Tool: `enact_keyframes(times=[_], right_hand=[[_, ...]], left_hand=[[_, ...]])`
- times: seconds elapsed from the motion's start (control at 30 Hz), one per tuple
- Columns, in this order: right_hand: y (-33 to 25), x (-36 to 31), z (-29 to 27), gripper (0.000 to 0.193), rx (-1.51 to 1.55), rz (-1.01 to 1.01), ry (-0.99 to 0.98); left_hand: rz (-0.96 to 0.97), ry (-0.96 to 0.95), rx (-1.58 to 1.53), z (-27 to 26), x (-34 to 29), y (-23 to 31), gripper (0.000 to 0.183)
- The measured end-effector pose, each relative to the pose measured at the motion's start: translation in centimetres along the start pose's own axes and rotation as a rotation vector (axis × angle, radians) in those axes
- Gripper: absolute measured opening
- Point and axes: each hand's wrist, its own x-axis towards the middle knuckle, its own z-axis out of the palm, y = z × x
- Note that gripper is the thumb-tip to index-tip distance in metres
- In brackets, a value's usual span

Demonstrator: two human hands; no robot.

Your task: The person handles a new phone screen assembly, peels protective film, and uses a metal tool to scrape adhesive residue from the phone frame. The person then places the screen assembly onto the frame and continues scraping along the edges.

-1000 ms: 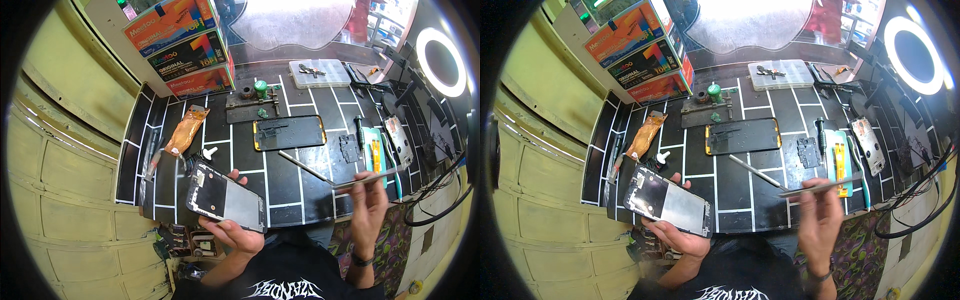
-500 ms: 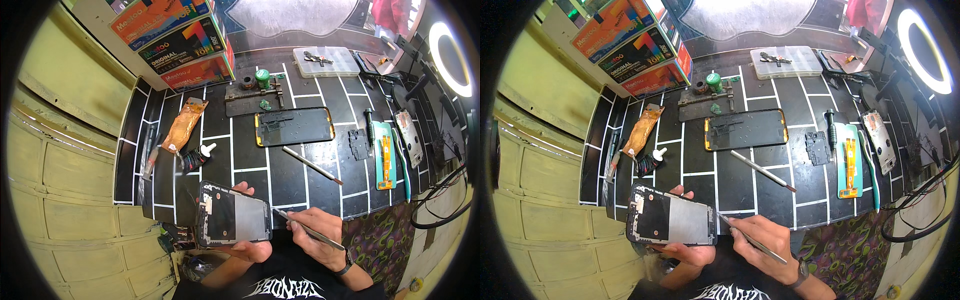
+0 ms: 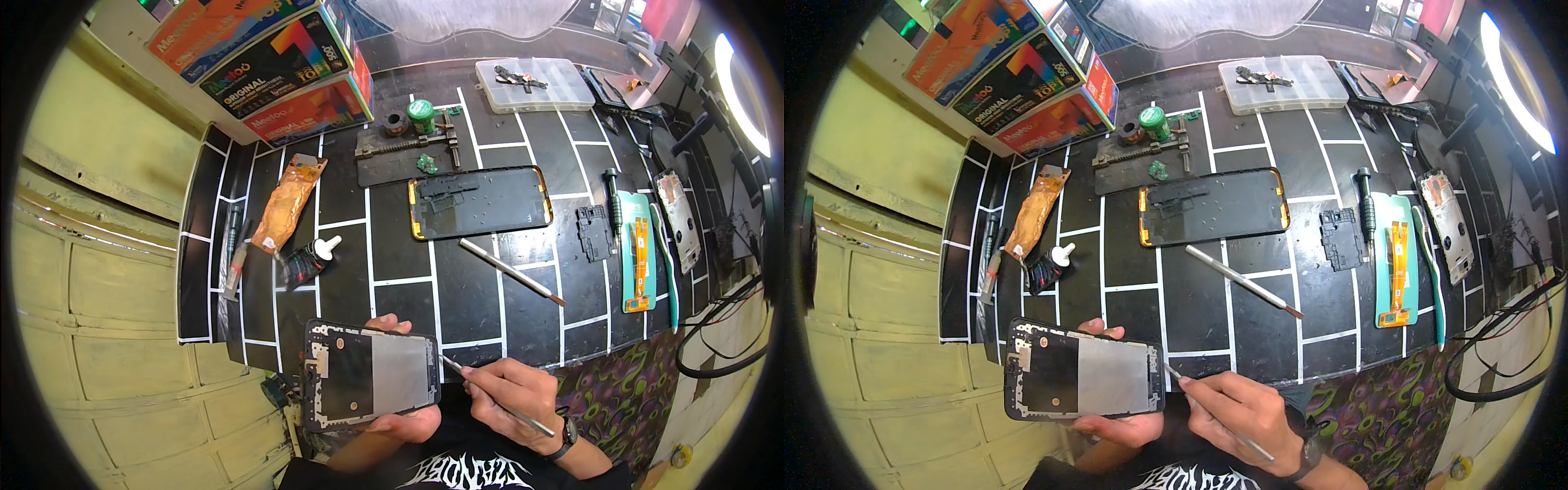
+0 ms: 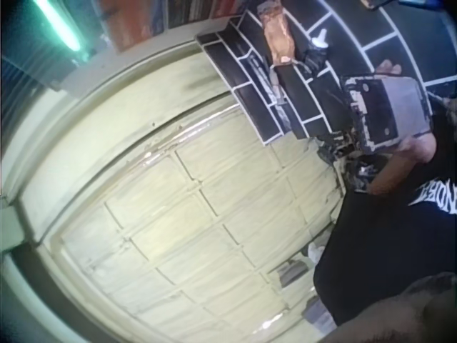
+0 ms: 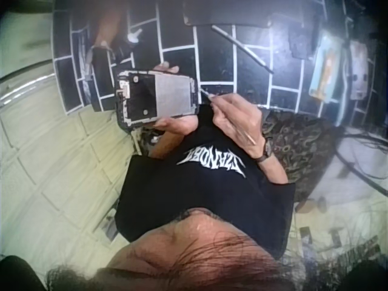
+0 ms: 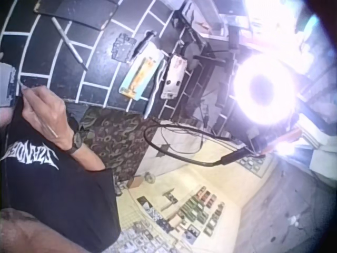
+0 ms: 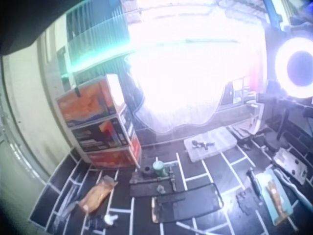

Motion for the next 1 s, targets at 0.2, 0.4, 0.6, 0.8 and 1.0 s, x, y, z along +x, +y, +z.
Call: enact_keyframes(times=[0.2, 0.4, 0.6, 0.8, 1.0], right_hand=[[0.2, 0.1, 0.4, 0.044, -0.029, -0.057, 0.002], [0.1, -0.5, 0.4, 0.045, -0.040, -0.022, 0.037], [0.2, -0.1, 0.6, 0.043, -0.050, -0.022, 0.041], [0.0, -0.1, 0.4, 0.040, -0.061, 0.003, 0.044], [-0.4, -0.5, 0.2, 0.038, -0.038, 0.021, 0.028]], left_hand=[[-0.100, 0.051, 0.015, 0.0, -0.6, 0.1, 0.088], [-0.070, 0.054, -0.050, -0.2, -1.0, 0.1, 0.095], [-0.070, -0.047, -0.020, -1.0, -0.9, 0.0, 0.100], [-0.073, -0.066, -0.067, -0.5, -0.6, 0.1, 0.101], [-0.032, -0.017, -0.072, -0.2, -0.9, -0.1, 0.100]])
